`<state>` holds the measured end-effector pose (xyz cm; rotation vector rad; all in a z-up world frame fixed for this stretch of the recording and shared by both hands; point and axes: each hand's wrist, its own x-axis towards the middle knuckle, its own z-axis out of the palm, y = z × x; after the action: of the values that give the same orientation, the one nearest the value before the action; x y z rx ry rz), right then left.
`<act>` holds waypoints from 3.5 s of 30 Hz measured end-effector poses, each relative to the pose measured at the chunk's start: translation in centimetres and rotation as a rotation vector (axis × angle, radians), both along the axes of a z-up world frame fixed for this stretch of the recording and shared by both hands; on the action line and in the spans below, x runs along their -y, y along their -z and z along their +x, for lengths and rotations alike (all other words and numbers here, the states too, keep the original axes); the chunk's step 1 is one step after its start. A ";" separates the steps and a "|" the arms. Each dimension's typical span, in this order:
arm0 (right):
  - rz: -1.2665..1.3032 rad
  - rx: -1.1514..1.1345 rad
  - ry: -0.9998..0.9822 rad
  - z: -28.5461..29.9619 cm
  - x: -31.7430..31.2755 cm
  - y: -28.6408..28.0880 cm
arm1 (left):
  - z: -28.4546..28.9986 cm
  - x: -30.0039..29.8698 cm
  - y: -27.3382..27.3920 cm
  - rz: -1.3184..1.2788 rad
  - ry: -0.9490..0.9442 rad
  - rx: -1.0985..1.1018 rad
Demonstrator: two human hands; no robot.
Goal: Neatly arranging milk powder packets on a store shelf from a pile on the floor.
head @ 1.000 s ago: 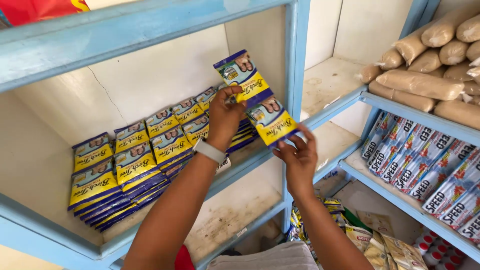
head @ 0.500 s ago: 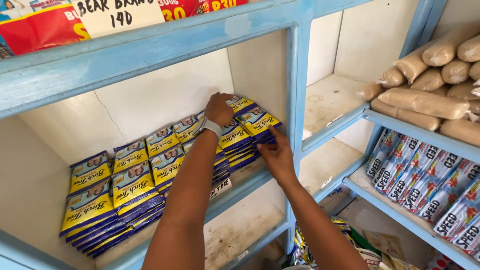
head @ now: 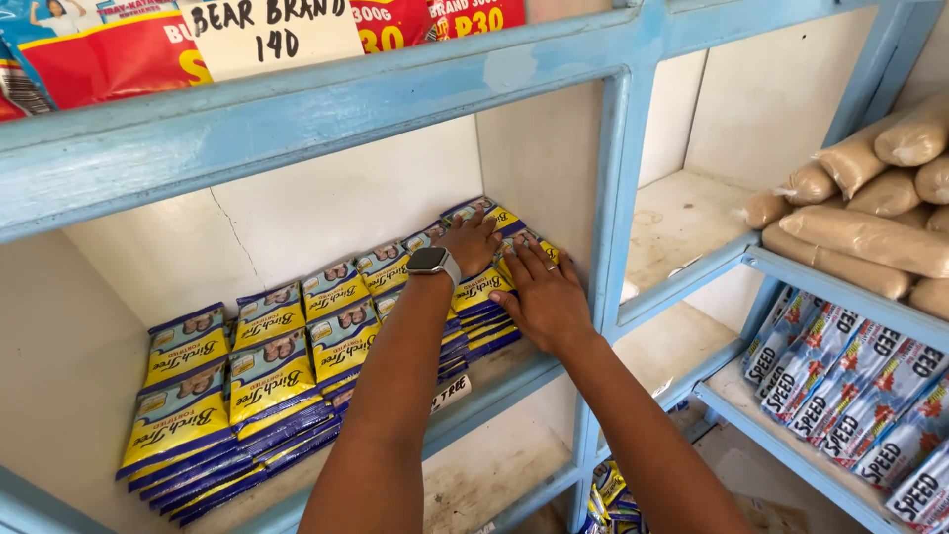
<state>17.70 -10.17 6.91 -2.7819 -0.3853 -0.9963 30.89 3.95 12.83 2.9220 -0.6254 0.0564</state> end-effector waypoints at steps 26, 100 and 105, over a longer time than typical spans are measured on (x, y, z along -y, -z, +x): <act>0.033 -0.073 -0.096 -1.7 1.0 -0.2 | -0.7 -4.6 -2.3 0.074 0.043 0.049; 2.821 0.297 1.012 -22.2 18.5 76.2 | -31.8 9.1 43.3 -0.650 0.492 -0.286; 2.865 -0.156 0.588 -26.4 15.4 78.8 | -32.3 9.1 44.5 -0.642 0.465 -0.245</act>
<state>-8.73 -25.60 -71.94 -0.1341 1.0526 -0.2682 -1.40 -5.19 -31.62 2.0799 -1.0012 -0.1288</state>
